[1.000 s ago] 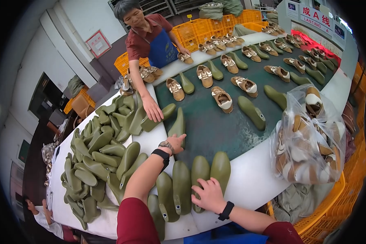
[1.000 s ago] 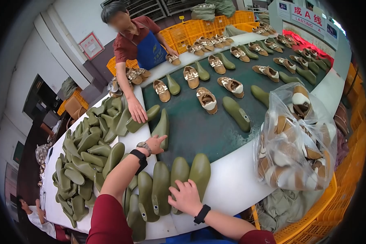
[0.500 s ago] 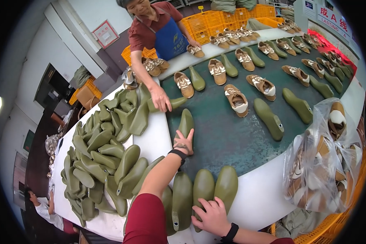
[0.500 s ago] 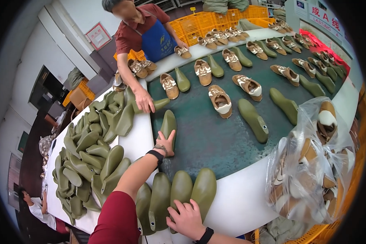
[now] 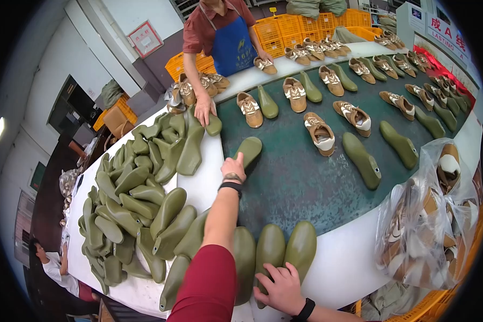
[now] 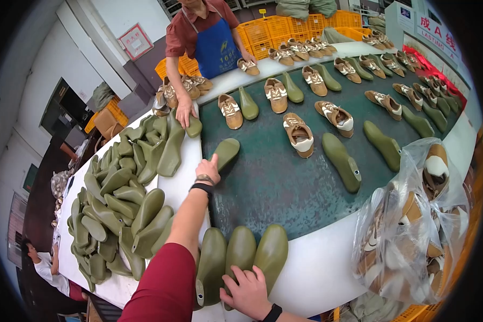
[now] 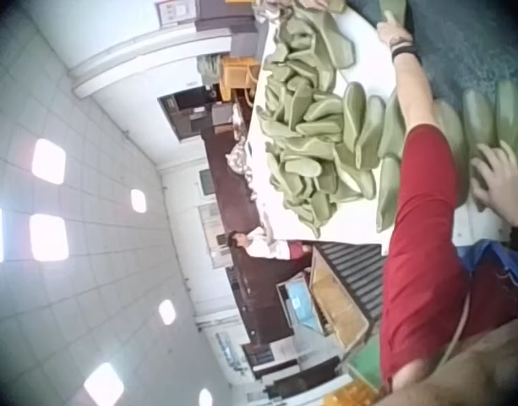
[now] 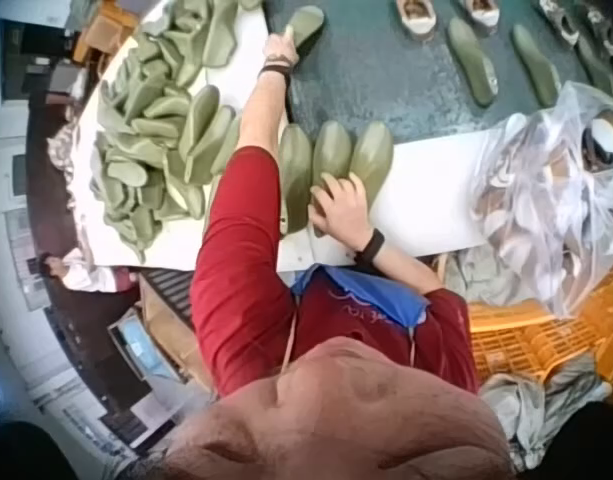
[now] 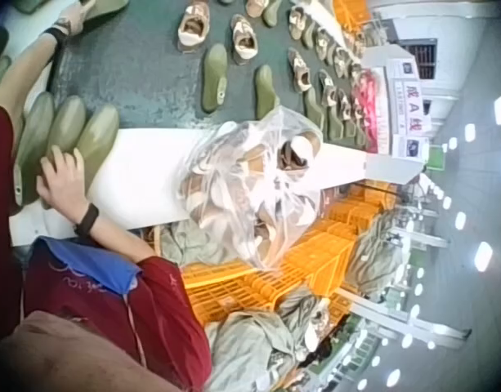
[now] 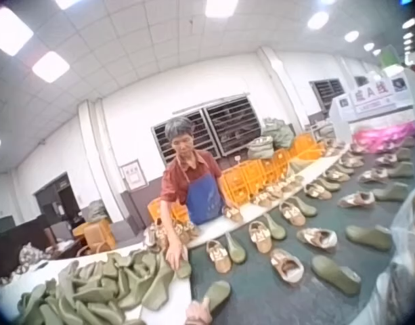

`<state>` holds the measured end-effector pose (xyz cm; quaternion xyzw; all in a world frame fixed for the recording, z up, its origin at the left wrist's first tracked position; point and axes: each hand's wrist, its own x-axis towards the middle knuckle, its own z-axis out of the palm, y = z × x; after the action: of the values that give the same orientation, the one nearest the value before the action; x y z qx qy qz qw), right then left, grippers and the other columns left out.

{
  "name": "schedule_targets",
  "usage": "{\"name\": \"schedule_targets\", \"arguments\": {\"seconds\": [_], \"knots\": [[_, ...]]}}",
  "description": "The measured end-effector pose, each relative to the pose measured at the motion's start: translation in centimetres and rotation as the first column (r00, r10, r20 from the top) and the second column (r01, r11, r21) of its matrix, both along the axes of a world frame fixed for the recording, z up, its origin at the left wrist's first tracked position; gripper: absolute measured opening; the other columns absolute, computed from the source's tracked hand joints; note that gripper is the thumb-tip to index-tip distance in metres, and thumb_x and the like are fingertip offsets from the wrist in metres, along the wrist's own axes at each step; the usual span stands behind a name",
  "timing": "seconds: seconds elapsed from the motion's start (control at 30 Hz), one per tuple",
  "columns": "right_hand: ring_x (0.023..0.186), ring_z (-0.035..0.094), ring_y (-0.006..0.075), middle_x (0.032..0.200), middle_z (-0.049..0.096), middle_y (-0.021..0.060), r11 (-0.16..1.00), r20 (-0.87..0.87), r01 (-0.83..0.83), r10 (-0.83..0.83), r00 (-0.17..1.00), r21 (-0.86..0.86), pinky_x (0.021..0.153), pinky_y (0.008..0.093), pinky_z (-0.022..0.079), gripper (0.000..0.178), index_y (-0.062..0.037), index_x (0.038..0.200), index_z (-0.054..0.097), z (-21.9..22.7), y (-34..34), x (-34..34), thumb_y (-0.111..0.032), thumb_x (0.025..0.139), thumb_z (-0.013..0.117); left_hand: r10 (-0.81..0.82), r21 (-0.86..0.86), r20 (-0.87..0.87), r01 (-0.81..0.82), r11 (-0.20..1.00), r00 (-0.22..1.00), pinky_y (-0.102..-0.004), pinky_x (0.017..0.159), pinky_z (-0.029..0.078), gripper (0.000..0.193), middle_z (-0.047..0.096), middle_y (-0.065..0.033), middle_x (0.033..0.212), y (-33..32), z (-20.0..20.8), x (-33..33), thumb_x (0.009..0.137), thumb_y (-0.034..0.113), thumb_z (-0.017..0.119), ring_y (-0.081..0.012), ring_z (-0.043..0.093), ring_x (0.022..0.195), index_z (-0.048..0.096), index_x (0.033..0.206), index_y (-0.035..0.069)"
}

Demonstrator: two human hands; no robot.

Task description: Organizing shoes and shoe lasts on a conveyor table in a manufacturing facility.

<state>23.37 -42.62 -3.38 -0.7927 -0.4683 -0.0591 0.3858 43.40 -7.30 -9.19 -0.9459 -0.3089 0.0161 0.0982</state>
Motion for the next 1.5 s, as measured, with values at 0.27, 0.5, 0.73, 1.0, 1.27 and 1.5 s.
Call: {"name": "schedule_targets", "arguments": {"seconds": [0.27,0.5,0.73,1.0,1.27,1.5], "knots": [[0.084,0.054,0.0209,0.105,0.059,0.0069,0.999,0.002,0.043,-0.043,0.999,-0.007,0.091,0.044,0.037,0.03,-0.0137,0.092,0.064,-0.4,0.2,0.4,-0.031,0.068,0.068,-0.164,0.18,0.023,0.157,0.971,0.986,-0.044,0.072,0.052,0.045,0.052,-0.017,0.099,6.4,7.5,-5.8,0.073,0.004,0.059,-0.0362,0.056,0.094,0.041,0.114,0.014],[0.084,0.054,0.0212,0.103,0.059,0.007,0.999,0.03,0.04,-0.041,0.999,0.025,0.091,0.0434,0.038,0.03,-0.0139,0.092,0.064,-0.3,0.0,-0.2,-0.03,0.068,0.068,0.221,0.133,-0.492,-0.177,0.975,0.842,-0.0571,0.089,0.043,0.043,0.047,-0.0123,0.129,8.3,7.2,-13.1,0.089,0.023,0.049,-0.0315,0.049,0.117,0.048,0.131,0.032],[0.095,0.054,0.0283,0.113,0.054,0.0132,0.994,0.066,0.086,-0.082,0.994,-0.061,0.092,0.0452,0.039,0.037,-0.0134,0.104,0.062,0.5,-3.0,-0.1,-0.033,0.073,0.068,-0.262,-0.225,-0.202,0.216,0.95,0.944,-0.0435,0.087,0.048,0.041,0.061,-0.023,0.109,4.0,12.5,-16.9,0.082,0.025,0.06,-0.0369,0.059,0.1,0.055,0.118,0.006],[0.051,0.06,0.031,0.064,0.061,0.012,0.841,-0.034,0.131,-0.175,0.984,-0.525,0.047,0.0431,0.048,0.059,-0.0206,0.135,0.04,1.1,-10.5,-0.4,-0.025,0.08,0.061,-0.645,-0.442,0.311,0.707,0.551,0.698,-0.0392,0.087,0.048,0.057,0.059,-0.0187,0.113,-14.3,20.4,-31.9,0.077,0.017,0.068,-0.0343,0.057,0.102,0.047,0.129,0.006],[0.064,0.062,0.0359,0.071,0.063,0.017,0.794,0.08,0.146,-0.123,0.989,-0.589,0.058,0.0469,0.05,0.063,-0.0155,0.14,0.031,0.0,-7.0,11.8,-0.022,0.083,0.057,-0.278,-0.678,0.378,0.468,0.567,0.883,-0.0329,0.083,0.049,0.055,0.058,-0.0203,0.115,-20.8,16.5,-45.2,0.08,0.013,0.067,-0.0297,0.059,0.101,0.047,0.131,0.007],[0.085,0.064,0.0348,0.092,0.065,0.0218,0.648,0.07,0.183,-0.197,0.978,-0.739,0.074,0.0439,0.051,0.055,-0.0085,0.138,0.032,-3.4,-1.8,23.6,-0.017,0.087,0.051,-0.011,-0.787,0.336,0.287,0.547,0.942,-0.0347,0.083,0.048,0.053,0.06,-0.0199,0.116,-22.3,15.2,-49.1,0.083,0.01,0.065,-0.0294,0.061,0.1,0.045,0.132,0.001]]}}
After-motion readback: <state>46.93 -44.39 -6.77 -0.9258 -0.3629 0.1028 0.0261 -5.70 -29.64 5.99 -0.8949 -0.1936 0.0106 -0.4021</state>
